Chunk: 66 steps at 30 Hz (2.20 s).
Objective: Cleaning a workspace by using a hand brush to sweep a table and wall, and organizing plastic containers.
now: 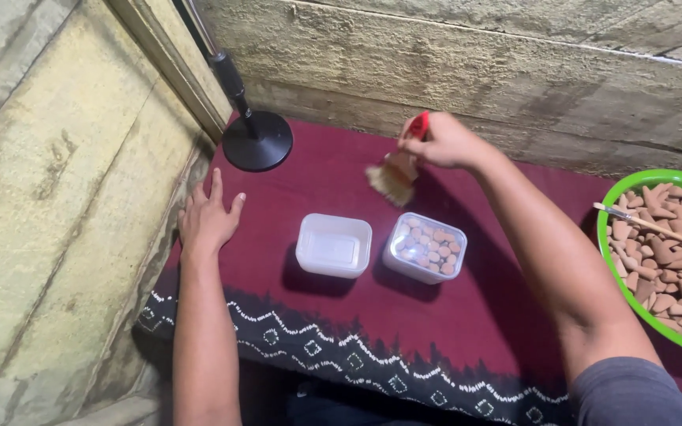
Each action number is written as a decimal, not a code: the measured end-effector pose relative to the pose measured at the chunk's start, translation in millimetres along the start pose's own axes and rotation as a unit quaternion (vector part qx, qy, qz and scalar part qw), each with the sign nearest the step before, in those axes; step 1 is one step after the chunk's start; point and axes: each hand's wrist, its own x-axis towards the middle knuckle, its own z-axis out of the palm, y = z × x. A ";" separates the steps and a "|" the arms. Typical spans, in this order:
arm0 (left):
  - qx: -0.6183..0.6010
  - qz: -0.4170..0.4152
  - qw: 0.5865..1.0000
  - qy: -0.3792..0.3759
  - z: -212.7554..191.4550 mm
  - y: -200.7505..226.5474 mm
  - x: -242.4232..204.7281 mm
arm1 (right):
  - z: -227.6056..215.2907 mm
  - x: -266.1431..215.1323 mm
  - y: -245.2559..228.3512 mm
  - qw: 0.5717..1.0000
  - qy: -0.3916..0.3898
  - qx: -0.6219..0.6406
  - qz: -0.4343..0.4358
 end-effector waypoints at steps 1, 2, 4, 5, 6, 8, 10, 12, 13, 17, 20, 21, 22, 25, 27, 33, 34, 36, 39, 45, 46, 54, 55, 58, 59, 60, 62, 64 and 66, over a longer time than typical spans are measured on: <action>-0.001 0.001 1.000 0.001 0.5 0.0 2.8 | -11.9 -0.6 15.0 1.000 0.001 -0.001 0.000; 0.002 0.000 1.000 0.004 2.0 -1.3 2.8 | -23.1 -0.5 29.4 0.991 0.033 -0.129 0.032; 0.004 0.003 1.000 0.009 1.6 -2.3 2.3 | -34.1 -6.8 23.9 0.962 0.069 -0.256 0.063; 0.003 0.001 1.000 0.006 -0.1 -1.4 1.5 | -34.2 -13.7 4.4 0.971 0.067 -0.222 0.053; 0.002 -0.001 1.000 0.002 -1.5 0.6 0.0 | -34.7 -21.3 -14.2 0.979 0.064 -0.188 0.043; 0.000 0.001 1.000 0.000 -1.1 2.0 3.6 | -22.1 -21.0 -34.2 0.995 0.043 -0.082 0.038; 0.000 0.001 1.000 -0.003 -0.9 1.1 2.6 | -6.0 -14.5 -34.4 0.999 0.020 0.027 0.031; -0.003 -0.002 1.000 -0.004 -3.3 1.5 0.2 | 9.2 -2.0 -14.8 0.994 0.005 0.100 0.040; -0.001 0.001 1.000 -0.004 -6.0 2.3 -0.8 | 2.1 -2.5 2.6 0.994 0.008 0.101 0.041; -0.003 -0.002 1.000 -0.002 -3.0 -0.3 -1.0 | -42.9 -21.6 55.9 0.991 0.060 -0.086 0.086; 0.001 0.001 1.000 0.002 3.1 -4.2 4.3 | -58.6 -41.9 56.5 0.977 0.070 -0.191 0.062; 0.006 0.002 1.000 0.004 4.9 -4.0 7.3 | -58.8 -48.4 52.9 0.975 0.069 -0.209 0.028; 0.005 0.005 1.000 0.002 4.7 -3.0 7.8 | -51.4 -47.6 39.4 0.975 0.069 -0.210 0.031; 0.008 0.003 1.000 0.001 5.2 -1.4 6.6 | -24.4 -39.1 4.2 0.987 0.088 -0.109 -0.073; 0.004 0.003 1.000 0.005 3.4 -1.9 5.3 | -4.8 -23.6 -15.9 0.981 0.088 -0.046 -0.168; 0.017 0.006 1.000 -0.006 -1.6 1.0 0.2 | 47.6 26.4 -12.0 0.966 0.009 -0.161 -0.203; 0.017 0.004 1.000 -0.006 -3.6 2.0 -0.6 | 38.4 19.8 -11.6 0.966 0.008 -0.161 -0.204; 0.011 0.004 1.000 -0.012 -5.9 3.0 -2.1 | 19.6 8.0 -11.7 0.943 -0.007 -0.314 -0.112; 0.013 0.004 1.000 -0.006 -3.2 1.7 0.4 | 20.7 14.8 26.5 0.932 -0.008 -0.357 -0.062; 0.000 0.007 1.000 0.007 -0.1 0.8 -0.1 | 53.6 70.0 -32.6 0.967 0.035 -0.215 -0.132; -0.001 0.002 1.000 0.009 0.6 -0.6 -0.7 | 56.6 78.8 -47.4 0.966 0.034 -0.214 -0.137; 0.008 0.011 0.999 0.045 21.4 -11.9 13.1 | 97.7 179.2 -60.4 0.963 0.197 0.000 -0.183; 0.007 0.008 0.999 0.046 19.2 -10.2 12.1 | 96.5 179.7 -64.8 0.963 0.195 0.001 -0.185; -0.006 0.002 1.000 0.031 12.6 -7.6 8.9 | 97.3 178.3 -79.0 0.972 0.158 0.016 -0.175; -0.005 0.003 1.000 0.030 11.0 -7.1 8.4 | 99.1 176.4 -84.4 0.973 0.134 -0.029 -0.187; -0.007 0.006 1.000 0.030 10.4 -5.3 8.2 | 99.8 173.6 -88.8 0.971 0.110 -0.076 -0.198; -0.007 0.005 1.000 0.027 12.0 -6.8 9.9 | 113.2 175.0 -80.0 0.968 0.090 -0.111 -0.207; -0.006 0.003 1.000 0.023 12.4 -6.6 10.3 | 120.5 166.2 -82.9 0.963 0.069 -0.144 -0.215; -0.013 0.002 1.000 0.019 11.6 -5.7 9.8 | 121.6 148.8 -98.8 0.957 0.016 -0.164 -0.238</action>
